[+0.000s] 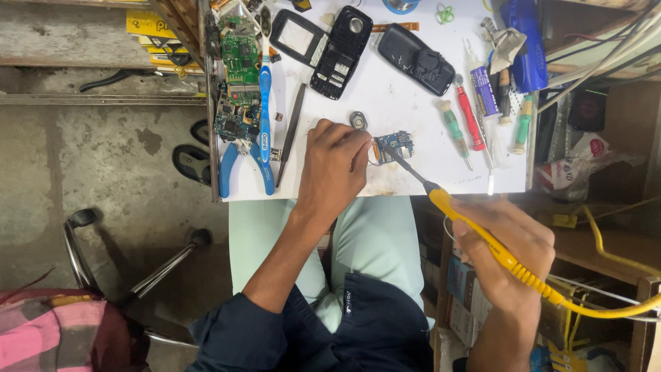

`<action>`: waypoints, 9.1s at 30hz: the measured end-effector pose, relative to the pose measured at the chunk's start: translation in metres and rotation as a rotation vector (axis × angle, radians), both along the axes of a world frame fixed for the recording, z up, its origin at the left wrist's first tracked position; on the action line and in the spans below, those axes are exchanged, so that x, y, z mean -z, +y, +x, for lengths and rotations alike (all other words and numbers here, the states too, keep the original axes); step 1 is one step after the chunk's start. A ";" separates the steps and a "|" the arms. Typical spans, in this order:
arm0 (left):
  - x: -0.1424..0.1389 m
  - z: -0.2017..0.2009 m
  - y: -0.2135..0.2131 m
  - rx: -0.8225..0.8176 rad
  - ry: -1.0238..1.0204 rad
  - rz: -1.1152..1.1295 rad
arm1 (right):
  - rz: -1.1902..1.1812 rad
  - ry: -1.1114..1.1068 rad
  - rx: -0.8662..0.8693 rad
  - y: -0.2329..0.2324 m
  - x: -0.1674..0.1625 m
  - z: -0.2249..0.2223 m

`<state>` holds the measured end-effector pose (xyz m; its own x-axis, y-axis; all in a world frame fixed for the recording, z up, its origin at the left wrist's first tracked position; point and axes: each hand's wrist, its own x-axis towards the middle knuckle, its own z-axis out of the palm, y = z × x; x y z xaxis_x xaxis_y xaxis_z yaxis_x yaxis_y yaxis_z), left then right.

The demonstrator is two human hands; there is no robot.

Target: The person sits at a repair workbench and solders a small circuit board, holding the board steady with one hand while applying a soldering iron to its components with the other. They reposition the board and wires between soldering passes and continue working on the board throughout the clip.

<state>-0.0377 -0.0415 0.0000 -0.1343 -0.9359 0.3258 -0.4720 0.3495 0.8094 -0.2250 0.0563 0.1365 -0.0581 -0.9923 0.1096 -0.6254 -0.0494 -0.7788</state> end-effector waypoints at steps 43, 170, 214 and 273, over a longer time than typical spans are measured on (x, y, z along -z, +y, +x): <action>-0.013 -0.006 -0.029 0.229 -0.357 0.089 | -0.312 -0.813 0.226 -0.019 0.129 0.009; -0.006 0.000 0.011 0.095 -0.002 -0.003 | -0.108 -0.107 0.035 0.022 0.034 -0.006; -0.027 -0.008 -0.042 0.329 -0.207 0.200 | -0.283 -0.794 0.096 -0.022 0.142 0.014; -0.025 -0.014 0.002 0.161 -0.064 0.057 | -0.359 -0.643 0.160 -0.012 0.127 0.015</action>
<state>-0.0520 -0.0392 0.0246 -0.3029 -0.9173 0.2584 -0.4647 0.3789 0.8003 -0.2101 0.0447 0.0098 -0.3602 -0.8761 0.3204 -0.0735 -0.3157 -0.9460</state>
